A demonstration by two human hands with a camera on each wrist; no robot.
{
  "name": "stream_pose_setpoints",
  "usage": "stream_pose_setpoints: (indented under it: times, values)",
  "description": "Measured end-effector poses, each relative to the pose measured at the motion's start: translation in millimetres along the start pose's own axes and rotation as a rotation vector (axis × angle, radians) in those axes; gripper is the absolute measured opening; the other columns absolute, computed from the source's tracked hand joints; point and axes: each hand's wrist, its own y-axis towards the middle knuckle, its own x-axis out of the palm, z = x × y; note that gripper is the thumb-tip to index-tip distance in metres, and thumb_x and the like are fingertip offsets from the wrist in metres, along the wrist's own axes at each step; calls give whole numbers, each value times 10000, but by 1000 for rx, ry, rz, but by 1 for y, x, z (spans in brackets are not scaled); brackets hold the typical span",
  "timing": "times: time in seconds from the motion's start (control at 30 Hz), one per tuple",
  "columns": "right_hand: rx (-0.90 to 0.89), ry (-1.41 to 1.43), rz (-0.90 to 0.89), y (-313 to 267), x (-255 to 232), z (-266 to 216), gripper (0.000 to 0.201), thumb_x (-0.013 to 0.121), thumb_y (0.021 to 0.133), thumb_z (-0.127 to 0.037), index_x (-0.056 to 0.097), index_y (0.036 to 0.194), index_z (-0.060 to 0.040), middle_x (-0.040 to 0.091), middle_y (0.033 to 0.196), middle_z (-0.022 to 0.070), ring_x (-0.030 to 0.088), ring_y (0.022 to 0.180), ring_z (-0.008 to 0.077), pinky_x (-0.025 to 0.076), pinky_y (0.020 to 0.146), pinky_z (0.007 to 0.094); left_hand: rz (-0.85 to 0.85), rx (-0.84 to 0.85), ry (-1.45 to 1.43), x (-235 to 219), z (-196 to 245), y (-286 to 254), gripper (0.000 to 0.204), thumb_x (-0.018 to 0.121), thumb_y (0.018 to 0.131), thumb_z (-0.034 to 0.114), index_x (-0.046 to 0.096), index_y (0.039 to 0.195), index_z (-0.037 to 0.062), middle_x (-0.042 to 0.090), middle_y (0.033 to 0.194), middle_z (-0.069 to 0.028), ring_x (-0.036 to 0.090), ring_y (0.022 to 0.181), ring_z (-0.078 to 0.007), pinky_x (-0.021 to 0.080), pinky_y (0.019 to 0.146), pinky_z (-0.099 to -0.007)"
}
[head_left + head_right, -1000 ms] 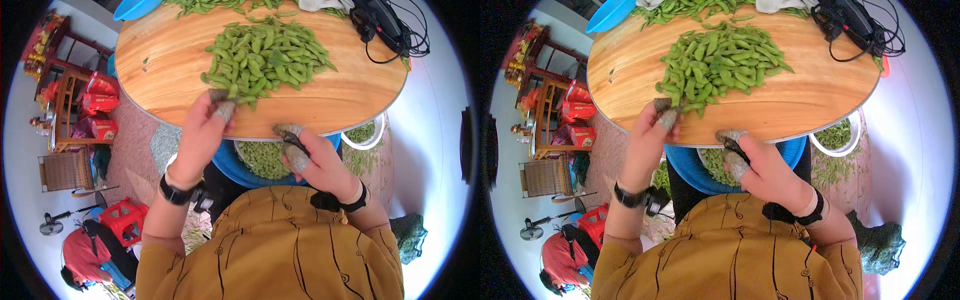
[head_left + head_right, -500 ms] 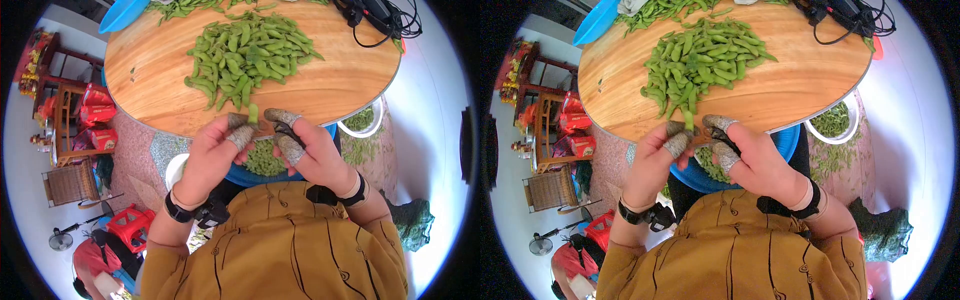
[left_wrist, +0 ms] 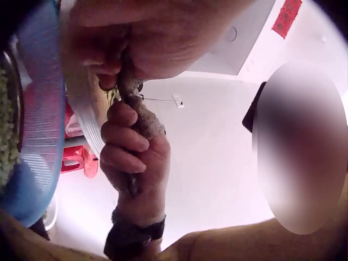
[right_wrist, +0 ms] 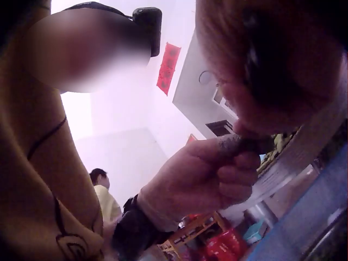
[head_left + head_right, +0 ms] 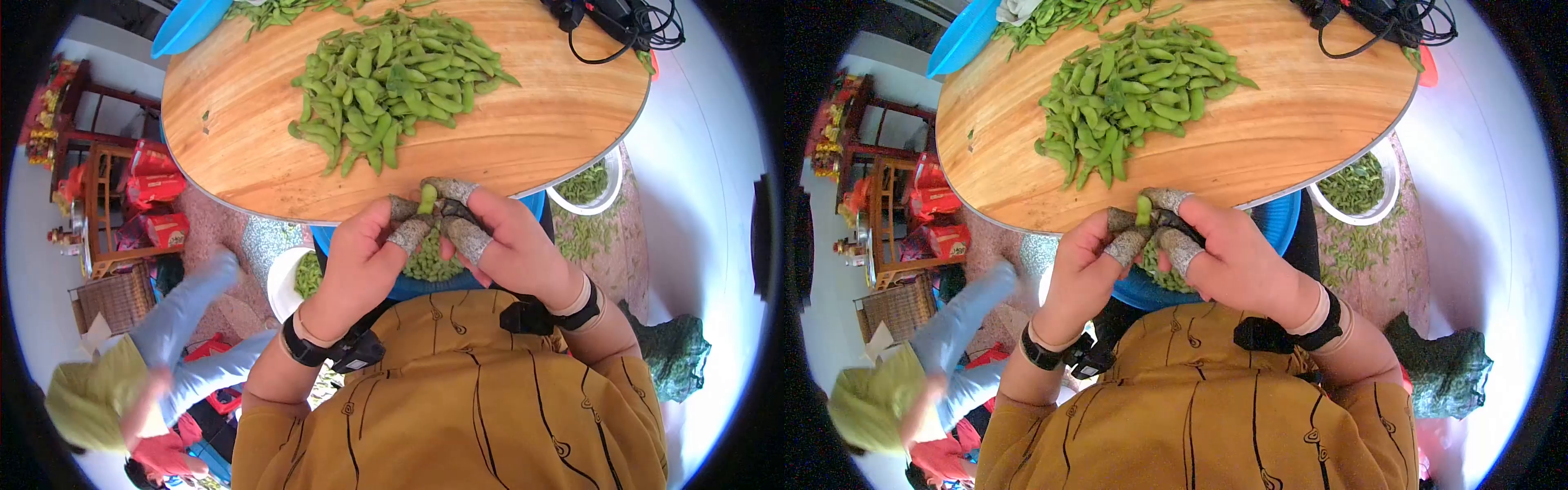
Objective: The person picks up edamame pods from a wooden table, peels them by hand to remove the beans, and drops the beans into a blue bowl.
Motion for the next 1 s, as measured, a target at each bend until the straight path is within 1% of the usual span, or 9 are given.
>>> stream_pose_setpoints:
  times: [0.17, 0.27, 0.33, 0.47, 0.53, 0.63, 0.77, 0.83, 1.0]
  values:
    - [86, 88, -53, 1, -2, -4, 289, 456, 901, -85, 532, 1179, -63, 569, 708, -21, 463, 467, 36, 386, 405, 193, 74, 319, 579, 1, -3, -5, 189, 553, 866, -10, 570, 1054, -21, 612, 854, -21, 559, 758, -81, 465, 658, -238]
    - [206, 337, -130, -3, -7, -5, 254, 462, 933, -119, 541, 1169, -67, 522, 668, -20, 417, 449, 30, 358, 381, 189, -47, 215, 227, -4, -8, -7, 179, 574, 854, -3, 580, 1033, -15, 597, 795, -17, 552, 691, -96, 466, 632, -243]
    - [314, 638, -282, -7, -11, -8, 244, 473, 933, -127, 544, 1158, -62, 516, 675, -10, 403, 453, 30, 354, 374, 188, -313, -226, -638, -11, -9, -6, 182, 601, 842, 16, 591, 1022, -7, 578, 747, -30, 518, 618, -100, 456, 597, -249]
    - [387, 648, -247, -6, -9, -7, 234, 471, 934, -124, 547, 1145, -60, 524, 699, -2, 419, 476, 31, 356, 374, 190, -311, -285, -536, -10, -9, -5, 212, 660, 793, 40, 584, 985, -4, 573, 721, -75, 492, 576, -96, 438, 562, -254]
    - [366, 412, -154, -6, -2, 1, 207, 467, 934, -122, 555, 1109, -53, 528, 714, -5, 431, 498, 32, 365, 383, 191, -20, 159, 548, 1, -9, -11, 221, 690, 748, 57, 566, 920, -4, 574, 712, -109, 488, 561, -109, 425, 537, -260]
    - [286, 304, -125, -7, 7, 1, 189, 467, 933, -123, 561, 1080, -52, 529, 709, -8, 438, 508, 36, 382, 399, 194, 116, 585, 1072, 3, -20, -16, 173, 663, 803, 106, 562, 889, -6, 545, 705, -91, 482, 543, -125, 415, 521, -290]
    - [335, 293, -114, -9, 5, 1, 181, 454, 929, -110, 563, 1059, -49, 530, 705, -8, 444, 508, 43, 397, 406, 200, 88, 590, 982, -2, -20, -18, 159, 628, 848, 141, 554, 850, 0, 554, 717, -62, 484, 551, -118, 406, 516, -268]
    - [338, 407, -158, -12, 2, 4, 185, 443, 924, -95, 564, 1057, -54, 531, 699, -10, 447, 502, 48, 395, 400, 207, -178, -147, 25, -5, -10, -21, 91, 519, 875, 61, 545, 916, -17, 578, 742, -62, 476, 547, -95, 413, 512, -241]
    - [317, 105, -128, -16, 0, 13, 206, 538, 864, -139, 558, 1035, -27, 555, 693, 33, 529, 553, 96, 436, 445, 242, -233, -316, -220, -7, -19, -20, 149, 436, 915, 68, 567, 895, -1, 575, 762, -32, 483, 576, -84, 401, 527, -215]
